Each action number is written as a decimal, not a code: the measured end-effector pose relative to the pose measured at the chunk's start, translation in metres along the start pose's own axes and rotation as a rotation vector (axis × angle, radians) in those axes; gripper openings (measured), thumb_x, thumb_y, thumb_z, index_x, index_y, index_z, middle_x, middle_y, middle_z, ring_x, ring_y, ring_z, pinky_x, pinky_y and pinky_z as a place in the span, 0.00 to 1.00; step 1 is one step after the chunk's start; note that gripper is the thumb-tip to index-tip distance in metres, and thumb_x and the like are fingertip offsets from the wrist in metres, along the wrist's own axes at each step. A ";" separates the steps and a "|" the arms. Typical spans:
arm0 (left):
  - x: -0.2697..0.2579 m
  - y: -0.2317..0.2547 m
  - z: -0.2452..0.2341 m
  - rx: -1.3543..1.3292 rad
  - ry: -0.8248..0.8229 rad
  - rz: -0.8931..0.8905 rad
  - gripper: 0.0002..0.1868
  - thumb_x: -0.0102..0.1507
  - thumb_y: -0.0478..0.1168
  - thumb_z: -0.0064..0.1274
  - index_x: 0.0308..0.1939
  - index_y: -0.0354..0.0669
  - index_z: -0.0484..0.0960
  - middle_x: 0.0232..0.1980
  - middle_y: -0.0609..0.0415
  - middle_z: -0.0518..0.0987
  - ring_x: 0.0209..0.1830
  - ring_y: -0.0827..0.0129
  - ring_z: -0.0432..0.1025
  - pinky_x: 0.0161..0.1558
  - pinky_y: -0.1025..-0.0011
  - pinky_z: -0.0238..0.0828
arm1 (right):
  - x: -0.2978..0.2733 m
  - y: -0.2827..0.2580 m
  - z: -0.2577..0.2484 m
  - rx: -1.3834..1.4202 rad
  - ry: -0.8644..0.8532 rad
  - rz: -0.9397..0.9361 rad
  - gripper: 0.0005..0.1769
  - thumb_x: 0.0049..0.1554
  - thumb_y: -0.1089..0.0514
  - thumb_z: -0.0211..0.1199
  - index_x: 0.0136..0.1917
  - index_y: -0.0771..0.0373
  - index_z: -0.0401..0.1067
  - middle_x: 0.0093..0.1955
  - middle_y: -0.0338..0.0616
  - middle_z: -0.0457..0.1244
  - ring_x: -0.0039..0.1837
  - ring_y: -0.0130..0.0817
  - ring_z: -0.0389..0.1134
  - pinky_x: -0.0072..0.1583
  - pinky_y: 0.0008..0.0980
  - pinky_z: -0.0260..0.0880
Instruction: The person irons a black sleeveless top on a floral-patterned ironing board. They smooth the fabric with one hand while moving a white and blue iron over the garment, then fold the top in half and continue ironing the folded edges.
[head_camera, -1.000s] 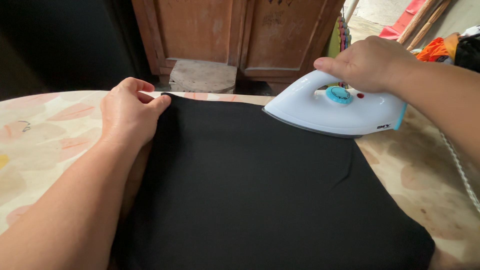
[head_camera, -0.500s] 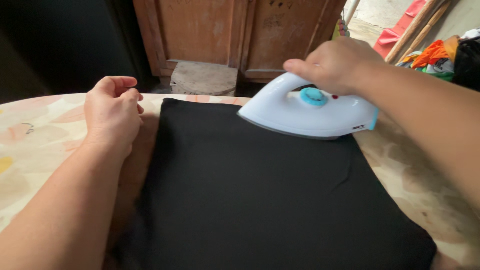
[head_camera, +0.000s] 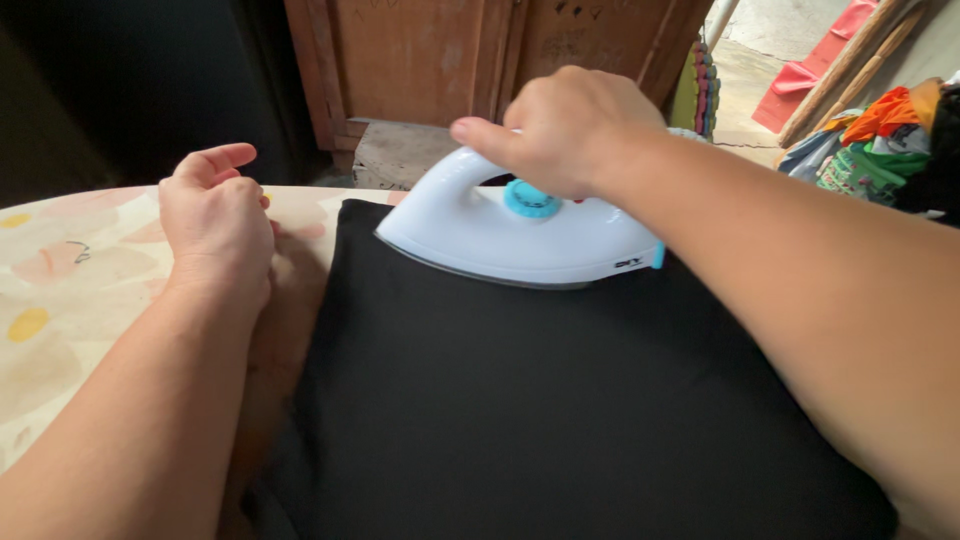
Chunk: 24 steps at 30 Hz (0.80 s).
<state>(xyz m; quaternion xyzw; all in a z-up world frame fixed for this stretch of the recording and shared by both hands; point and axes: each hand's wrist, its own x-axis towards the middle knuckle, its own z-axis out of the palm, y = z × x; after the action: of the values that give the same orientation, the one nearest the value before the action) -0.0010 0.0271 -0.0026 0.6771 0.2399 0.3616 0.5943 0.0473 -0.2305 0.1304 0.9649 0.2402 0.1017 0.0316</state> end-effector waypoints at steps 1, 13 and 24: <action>0.001 0.000 -0.001 -0.021 0.005 -0.005 0.24 0.57 0.25 0.42 0.55 0.42 0.80 0.55 0.50 0.75 0.36 0.71 0.74 0.32 0.73 0.75 | 0.001 -0.006 0.000 -0.001 0.025 -0.009 0.41 0.61 0.25 0.41 0.34 0.54 0.82 0.28 0.45 0.68 0.38 0.43 0.72 0.49 0.43 0.71; 0.015 -0.013 -0.005 -0.161 0.082 -0.006 0.19 0.56 0.26 0.47 0.50 0.41 0.78 0.47 0.53 0.78 0.37 0.70 0.74 0.33 0.73 0.76 | 0.020 -0.055 0.000 0.033 0.026 -0.074 0.41 0.62 0.26 0.41 0.32 0.56 0.80 0.29 0.45 0.68 0.37 0.41 0.73 0.47 0.41 0.72; 0.042 -0.045 -0.009 -0.238 0.212 0.193 0.11 0.62 0.32 0.53 0.49 0.41 0.78 0.43 0.58 0.79 0.38 0.78 0.74 0.40 0.79 0.75 | 0.027 -0.072 0.005 0.016 0.088 -0.034 0.42 0.63 0.25 0.42 0.32 0.57 0.79 0.28 0.45 0.67 0.33 0.38 0.72 0.41 0.37 0.74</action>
<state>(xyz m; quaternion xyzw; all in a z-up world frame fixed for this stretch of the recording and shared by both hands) 0.0229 0.0731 -0.0375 0.5799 0.1904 0.5122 0.6042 0.0385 -0.1542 0.1220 0.9555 0.2586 0.1415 0.0148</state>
